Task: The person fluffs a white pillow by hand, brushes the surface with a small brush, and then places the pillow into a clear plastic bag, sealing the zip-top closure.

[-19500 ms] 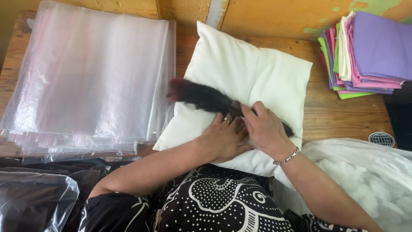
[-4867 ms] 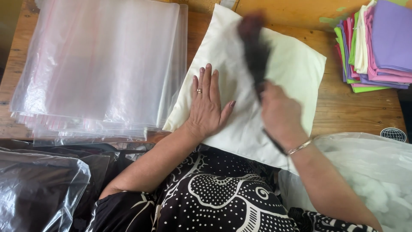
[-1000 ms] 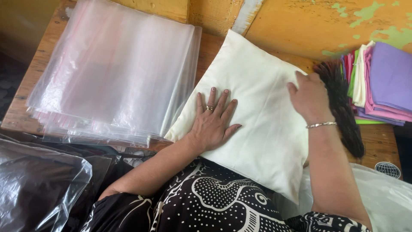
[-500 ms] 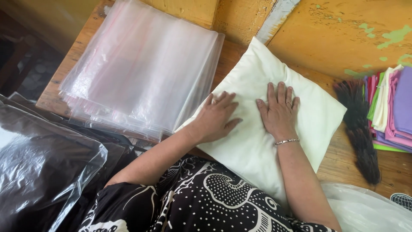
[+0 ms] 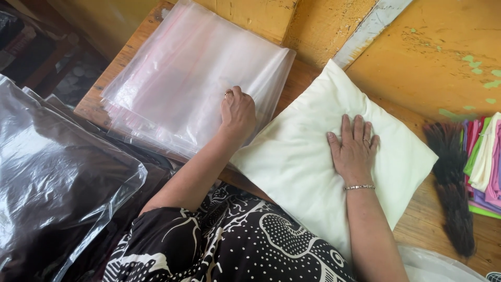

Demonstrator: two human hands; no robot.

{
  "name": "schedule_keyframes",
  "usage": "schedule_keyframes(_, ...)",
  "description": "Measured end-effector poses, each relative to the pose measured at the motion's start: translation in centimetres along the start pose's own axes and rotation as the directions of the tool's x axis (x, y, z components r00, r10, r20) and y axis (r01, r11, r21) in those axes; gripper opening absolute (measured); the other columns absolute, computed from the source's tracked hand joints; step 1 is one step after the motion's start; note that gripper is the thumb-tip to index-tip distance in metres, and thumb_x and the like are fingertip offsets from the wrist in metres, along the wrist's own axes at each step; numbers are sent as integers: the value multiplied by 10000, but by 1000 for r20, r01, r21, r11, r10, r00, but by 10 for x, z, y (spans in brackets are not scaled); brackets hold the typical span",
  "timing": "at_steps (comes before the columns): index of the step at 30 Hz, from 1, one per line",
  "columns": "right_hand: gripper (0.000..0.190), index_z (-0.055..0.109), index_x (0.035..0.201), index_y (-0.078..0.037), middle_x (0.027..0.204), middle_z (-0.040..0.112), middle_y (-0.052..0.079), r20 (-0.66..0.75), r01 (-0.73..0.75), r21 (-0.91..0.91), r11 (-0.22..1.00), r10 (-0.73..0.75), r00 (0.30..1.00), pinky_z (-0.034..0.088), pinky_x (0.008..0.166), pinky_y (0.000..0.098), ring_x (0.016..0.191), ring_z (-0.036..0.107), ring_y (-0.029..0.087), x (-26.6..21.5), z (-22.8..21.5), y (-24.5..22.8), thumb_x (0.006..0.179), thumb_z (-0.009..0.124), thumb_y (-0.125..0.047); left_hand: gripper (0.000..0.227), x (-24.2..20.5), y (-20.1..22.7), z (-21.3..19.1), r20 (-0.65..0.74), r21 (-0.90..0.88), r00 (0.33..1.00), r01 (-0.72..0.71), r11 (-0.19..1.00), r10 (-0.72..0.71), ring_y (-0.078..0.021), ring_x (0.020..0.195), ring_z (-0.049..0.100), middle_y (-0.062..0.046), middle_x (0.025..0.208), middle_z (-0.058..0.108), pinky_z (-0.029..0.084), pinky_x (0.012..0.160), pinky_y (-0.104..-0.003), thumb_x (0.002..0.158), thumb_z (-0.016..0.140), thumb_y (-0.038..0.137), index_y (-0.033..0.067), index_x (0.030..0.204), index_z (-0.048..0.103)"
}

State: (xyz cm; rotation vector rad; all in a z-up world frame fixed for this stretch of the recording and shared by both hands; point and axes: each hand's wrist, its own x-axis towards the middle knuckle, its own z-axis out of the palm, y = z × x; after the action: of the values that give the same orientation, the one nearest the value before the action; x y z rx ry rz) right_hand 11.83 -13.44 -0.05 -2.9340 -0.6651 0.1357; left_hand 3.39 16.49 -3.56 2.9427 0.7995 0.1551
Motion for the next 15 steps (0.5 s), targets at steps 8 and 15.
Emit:
schedule_keyframes(8,767,241,1659,-235,1713,183,163,-10,17,-24,1000,-18,1000,64,1227,653,1569,130,427,3,5,5,1049,248,-700,552,-19,-9,-66,66,-139,994,99,985,-90,-469,1298,393,-230,1354,479,260,1000,-650,962,601,454,6,1282,627)
schedule_keyframes(15,782,249,1657,-233,1714,185,157,-11,9,-7,1000,-9,1000,69,1231,646,1571,132,423,4,5,6,1044,242,-718,748,1,-37,-23,219,36,948,229,973,-231,-637,1424,297,-382,1556,355,202,1086,-804,1015,502,436,-128,1498,412)
